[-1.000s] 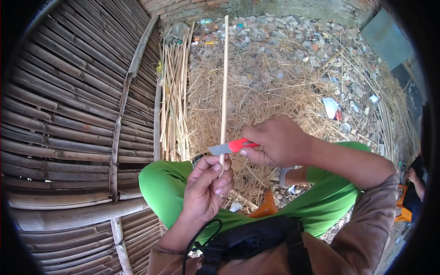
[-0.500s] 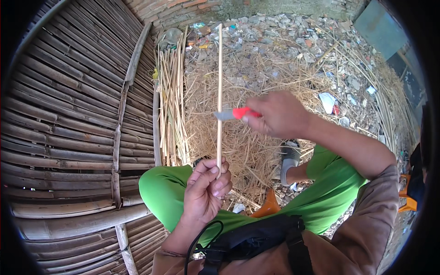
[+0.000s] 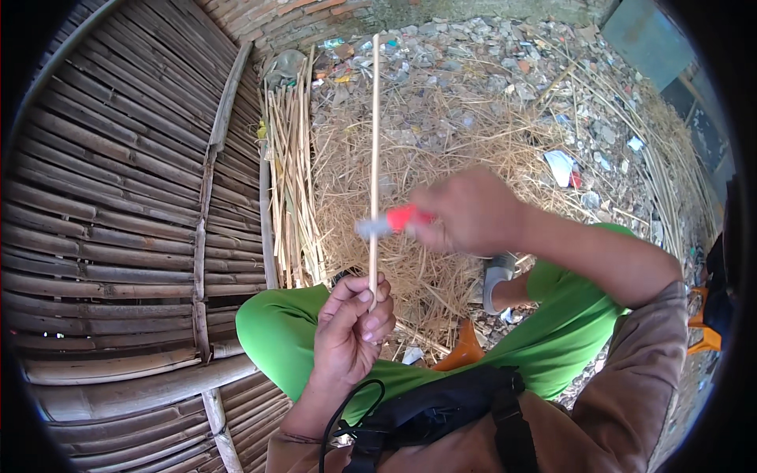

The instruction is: The person uses a utility knife to shave thin layers off a long bamboo stick by hand while seated.

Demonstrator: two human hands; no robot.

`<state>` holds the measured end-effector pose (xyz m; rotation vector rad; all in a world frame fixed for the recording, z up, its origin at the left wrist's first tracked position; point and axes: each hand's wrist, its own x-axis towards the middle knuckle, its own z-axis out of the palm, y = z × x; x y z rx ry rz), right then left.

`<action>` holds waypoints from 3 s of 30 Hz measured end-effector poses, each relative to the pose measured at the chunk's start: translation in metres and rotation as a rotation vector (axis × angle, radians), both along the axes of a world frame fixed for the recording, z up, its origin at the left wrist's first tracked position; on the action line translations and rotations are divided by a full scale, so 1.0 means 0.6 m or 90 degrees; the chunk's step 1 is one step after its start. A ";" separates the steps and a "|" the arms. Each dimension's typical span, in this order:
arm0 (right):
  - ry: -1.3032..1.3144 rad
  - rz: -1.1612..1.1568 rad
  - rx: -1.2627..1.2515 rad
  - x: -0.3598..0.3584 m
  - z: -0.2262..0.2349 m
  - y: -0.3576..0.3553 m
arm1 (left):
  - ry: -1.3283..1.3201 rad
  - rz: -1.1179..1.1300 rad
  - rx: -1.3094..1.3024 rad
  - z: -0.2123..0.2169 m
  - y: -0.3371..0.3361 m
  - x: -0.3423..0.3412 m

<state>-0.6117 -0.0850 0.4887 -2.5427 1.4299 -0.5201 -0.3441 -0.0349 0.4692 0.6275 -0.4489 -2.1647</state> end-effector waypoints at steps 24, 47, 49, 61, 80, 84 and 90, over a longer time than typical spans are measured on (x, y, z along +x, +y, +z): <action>0.007 -0.223 -0.100 -0.140 0.011 -0.091 | -0.063 -0.035 -0.021 -0.004 0.018 -0.001; 0.024 -0.062 -0.016 0.002 0.010 0.012 | -0.026 0.023 -0.005 -0.003 0.014 0.006; 0.054 -0.128 -0.084 -0.016 0.014 -0.009 | -0.014 0.013 -0.005 -0.002 0.014 0.007; 0.015 -0.058 -0.040 0.015 0.018 0.033 | -0.039 0.027 -0.017 0.002 0.019 0.000; 0.012 -0.074 -0.073 0.014 0.023 0.033 | -0.043 0.034 -0.058 -0.009 0.025 -0.001; 0.041 -0.018 -0.015 0.018 0.023 0.029 | -0.079 0.038 -0.079 -0.020 0.025 0.008; -0.029 -0.012 -0.097 0.047 0.025 0.050 | -0.024 0.027 -0.104 -0.014 0.030 0.012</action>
